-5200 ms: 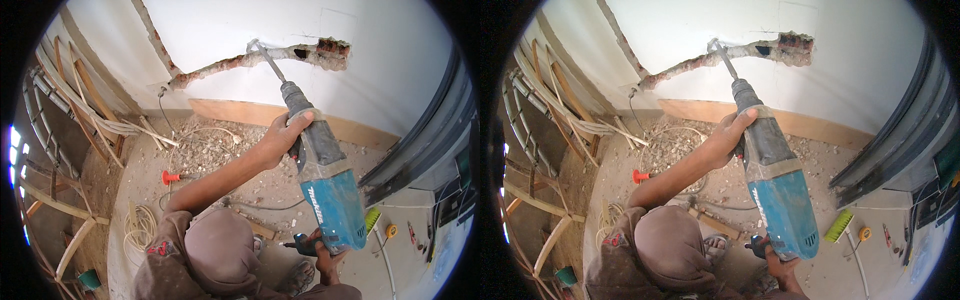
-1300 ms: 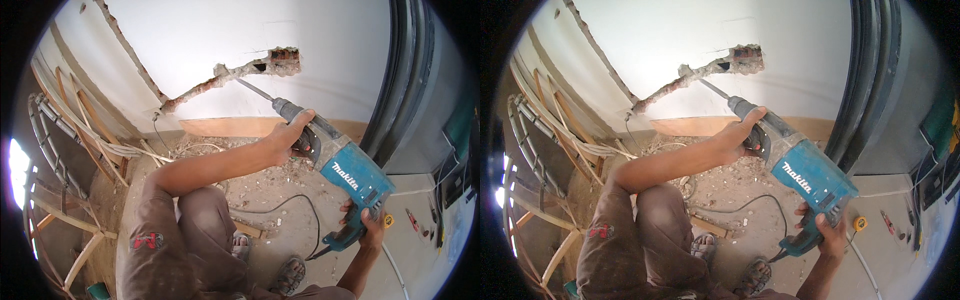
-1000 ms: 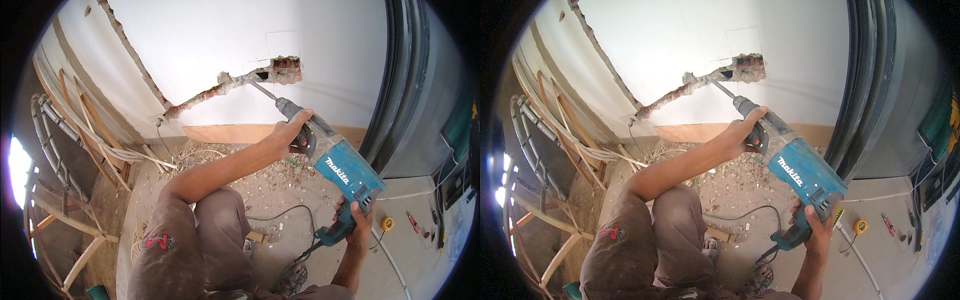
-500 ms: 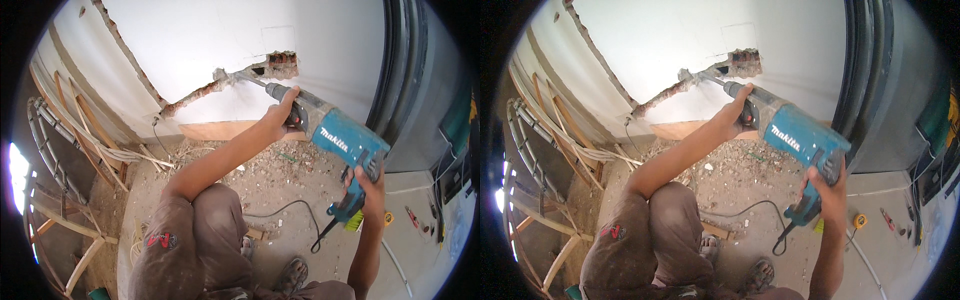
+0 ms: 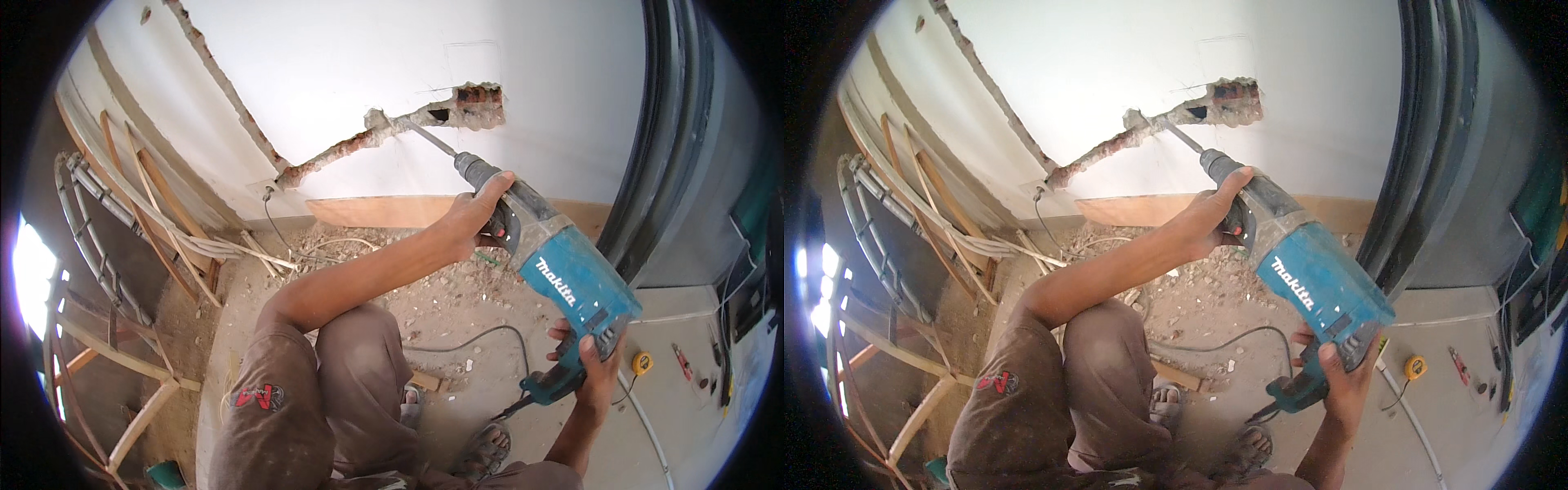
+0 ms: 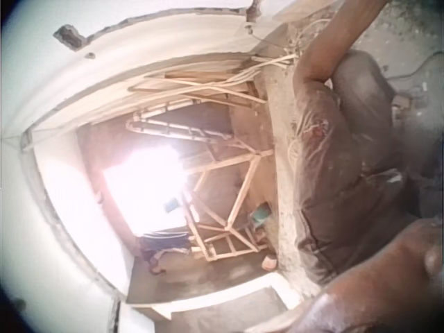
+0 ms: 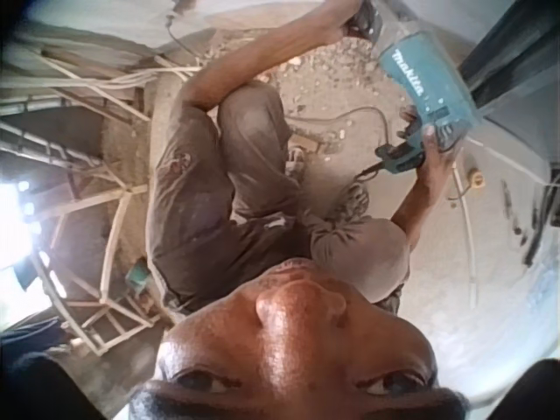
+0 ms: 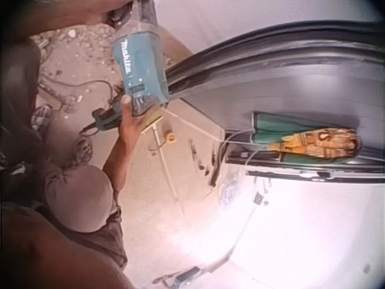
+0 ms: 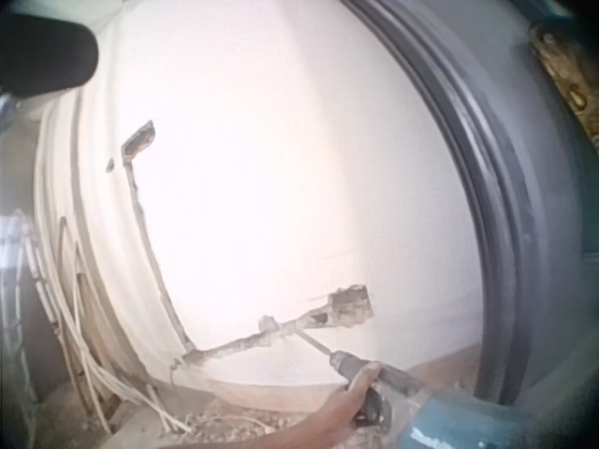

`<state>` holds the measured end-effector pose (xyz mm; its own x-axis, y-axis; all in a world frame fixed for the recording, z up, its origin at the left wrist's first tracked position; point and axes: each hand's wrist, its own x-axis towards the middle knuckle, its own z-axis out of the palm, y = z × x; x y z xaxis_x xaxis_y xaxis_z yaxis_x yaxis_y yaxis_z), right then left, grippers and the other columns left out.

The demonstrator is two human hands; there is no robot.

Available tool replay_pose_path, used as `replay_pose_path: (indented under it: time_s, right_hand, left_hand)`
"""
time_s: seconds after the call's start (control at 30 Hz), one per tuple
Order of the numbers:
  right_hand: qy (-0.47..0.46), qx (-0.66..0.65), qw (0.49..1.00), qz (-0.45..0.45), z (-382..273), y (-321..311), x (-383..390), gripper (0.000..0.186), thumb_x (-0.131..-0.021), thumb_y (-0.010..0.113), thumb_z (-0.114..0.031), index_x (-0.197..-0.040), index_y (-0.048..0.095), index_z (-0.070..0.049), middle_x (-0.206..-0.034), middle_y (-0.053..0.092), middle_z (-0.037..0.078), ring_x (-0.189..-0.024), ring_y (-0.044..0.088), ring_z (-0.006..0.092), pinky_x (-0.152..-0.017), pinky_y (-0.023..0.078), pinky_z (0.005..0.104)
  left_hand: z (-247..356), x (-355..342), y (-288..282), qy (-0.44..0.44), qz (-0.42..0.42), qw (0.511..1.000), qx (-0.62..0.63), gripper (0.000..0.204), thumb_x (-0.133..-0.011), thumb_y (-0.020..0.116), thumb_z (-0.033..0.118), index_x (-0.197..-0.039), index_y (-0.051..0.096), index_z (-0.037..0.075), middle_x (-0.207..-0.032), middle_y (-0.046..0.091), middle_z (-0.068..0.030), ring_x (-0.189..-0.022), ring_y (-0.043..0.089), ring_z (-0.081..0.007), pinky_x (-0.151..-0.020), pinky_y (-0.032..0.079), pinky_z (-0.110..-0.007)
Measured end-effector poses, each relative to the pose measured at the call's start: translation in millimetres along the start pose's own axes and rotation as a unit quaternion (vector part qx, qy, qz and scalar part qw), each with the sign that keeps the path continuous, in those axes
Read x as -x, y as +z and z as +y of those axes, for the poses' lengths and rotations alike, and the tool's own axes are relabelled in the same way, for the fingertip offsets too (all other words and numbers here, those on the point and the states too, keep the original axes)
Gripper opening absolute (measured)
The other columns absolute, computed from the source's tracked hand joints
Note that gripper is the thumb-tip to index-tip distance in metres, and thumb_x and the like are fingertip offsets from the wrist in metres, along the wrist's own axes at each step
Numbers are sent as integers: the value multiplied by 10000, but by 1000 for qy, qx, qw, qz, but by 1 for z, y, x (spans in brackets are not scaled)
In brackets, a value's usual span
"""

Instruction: The person uses a power drill to break away concrete from a wall, then uses a hammer and chisel to widen the opening before handling several plastic pipes.

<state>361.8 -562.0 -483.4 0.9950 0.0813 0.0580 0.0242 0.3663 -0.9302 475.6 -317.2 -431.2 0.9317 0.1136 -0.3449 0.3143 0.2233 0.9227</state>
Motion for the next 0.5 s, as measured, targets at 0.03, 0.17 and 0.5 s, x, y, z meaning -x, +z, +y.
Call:
replay_pose_path:
  time_s: [0.03, 0.17, 0.5]
  right_hand:
    - [1, -5, 1000, 8, 1, 4, 7, 826, -756, 752, -356, -1324, 267, -4, -983, 624, 223, -836, 664, 306, -587, 572, 373]
    - [4, -18, 999, 40, -2, 10, 24, 839, -750, 761, -339, -1328, 253, -4, -974, 624, 214, -828, 661, 294, -609, 566, 370]
    - [18, -43, 999, 22, 23, 12, 27, 644, -814, 715, -194, -1266, 279, -57, -876, 594, 140, -733, 622, 204, -590, 540, 331]
  left_hand:
    - [0, 0, -1, 1, -11, 1000, -12, 508, -820, 619, 558, -925, 562, 64, -748, 568, -41, -607, 525, -134, -609, 523, -355]
    - [0, 5, 7, 4, -45, 998, -40, 507, -822, 613, 564, -913, 576, 66, -752, 578, -35, -593, 527, -133, -576, 510, -336]
    - [-7, -3, -3, -3, -35, 999, -40, 590, -838, 595, 566, -1059, 545, 22, -877, 595, -67, -697, 569, -141, -559, 487, -311]
